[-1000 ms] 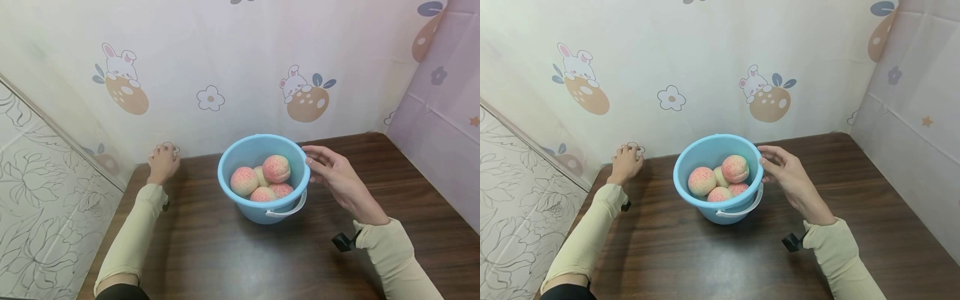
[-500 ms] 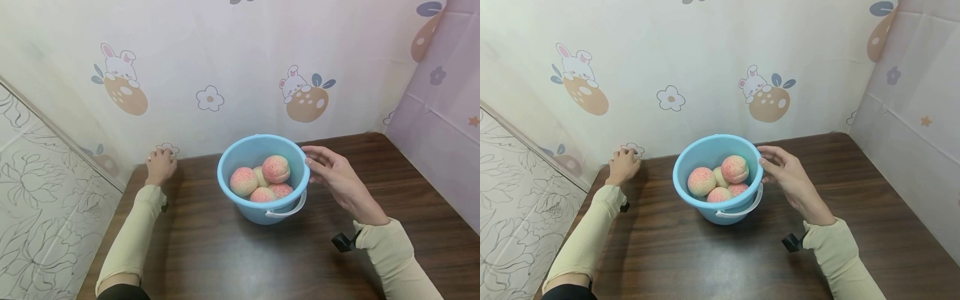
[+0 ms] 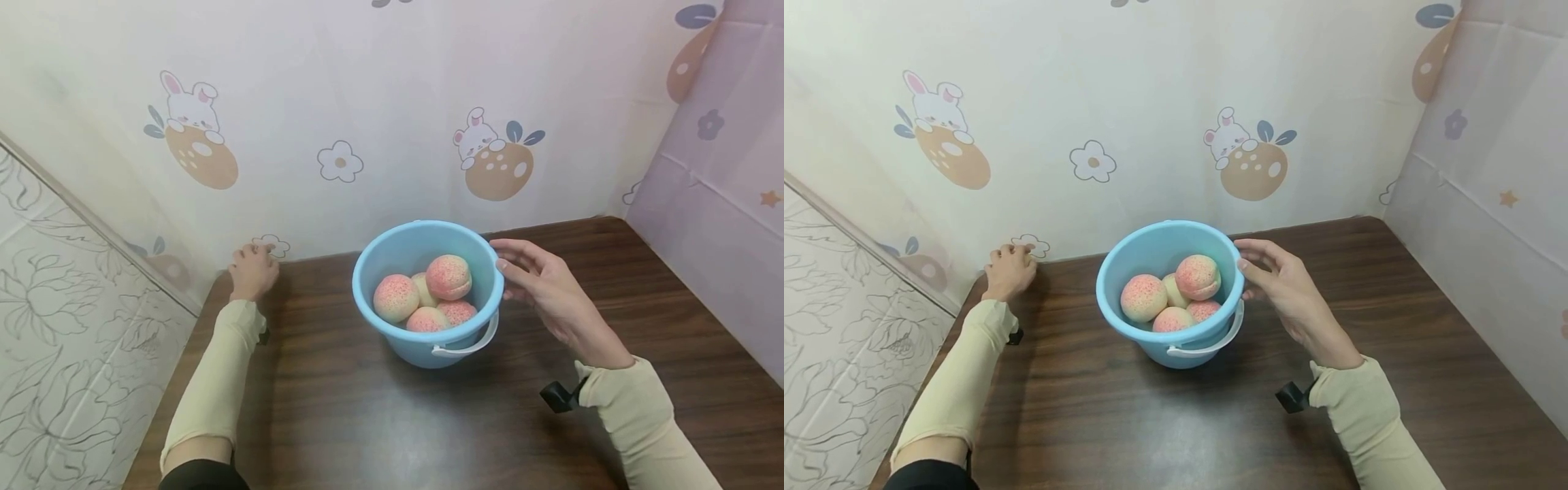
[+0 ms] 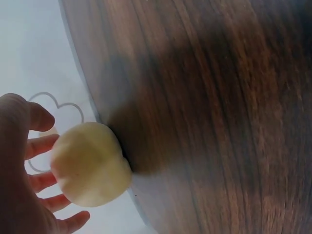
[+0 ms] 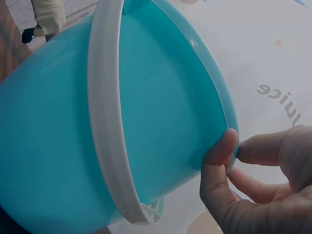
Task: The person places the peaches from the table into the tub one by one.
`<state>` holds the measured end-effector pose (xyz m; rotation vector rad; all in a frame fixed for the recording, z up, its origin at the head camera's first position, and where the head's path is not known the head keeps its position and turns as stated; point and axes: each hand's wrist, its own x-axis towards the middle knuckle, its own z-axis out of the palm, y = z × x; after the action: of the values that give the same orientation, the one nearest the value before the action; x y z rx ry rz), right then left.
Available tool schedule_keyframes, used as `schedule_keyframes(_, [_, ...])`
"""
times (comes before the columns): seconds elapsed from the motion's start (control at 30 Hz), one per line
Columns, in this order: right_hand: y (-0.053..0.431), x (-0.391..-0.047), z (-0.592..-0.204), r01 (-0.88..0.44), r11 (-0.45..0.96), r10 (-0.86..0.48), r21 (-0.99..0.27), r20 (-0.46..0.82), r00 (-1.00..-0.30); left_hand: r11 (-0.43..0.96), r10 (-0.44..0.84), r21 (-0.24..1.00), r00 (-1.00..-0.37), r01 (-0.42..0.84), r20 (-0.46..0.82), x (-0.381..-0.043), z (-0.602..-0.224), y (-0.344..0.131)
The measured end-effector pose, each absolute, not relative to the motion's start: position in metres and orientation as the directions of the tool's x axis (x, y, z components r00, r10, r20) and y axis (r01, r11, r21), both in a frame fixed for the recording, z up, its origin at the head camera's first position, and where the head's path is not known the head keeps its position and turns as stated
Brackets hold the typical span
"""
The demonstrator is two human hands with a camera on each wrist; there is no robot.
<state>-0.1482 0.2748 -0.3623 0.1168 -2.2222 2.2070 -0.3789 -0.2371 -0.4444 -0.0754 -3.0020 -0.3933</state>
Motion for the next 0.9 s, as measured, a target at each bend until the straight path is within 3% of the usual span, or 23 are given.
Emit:
schedule_keyframes(0.53, [0.273,-0.147,-0.363,-0.043,-0.002,-0.047,-0.999,0.043,-0.998,0.934,-0.041,0.358,-0.991,0.007,0.124,-0.387,-0.457,-0.247])
schedule_keyframes(0.9, [0.273,-0.147,-0.360,-0.036,0.014,-0.036,-0.999,0.035,-0.999,0.955,-0.023,0.297,-0.994,0.010,0.105,-0.382,-0.458,-0.243])
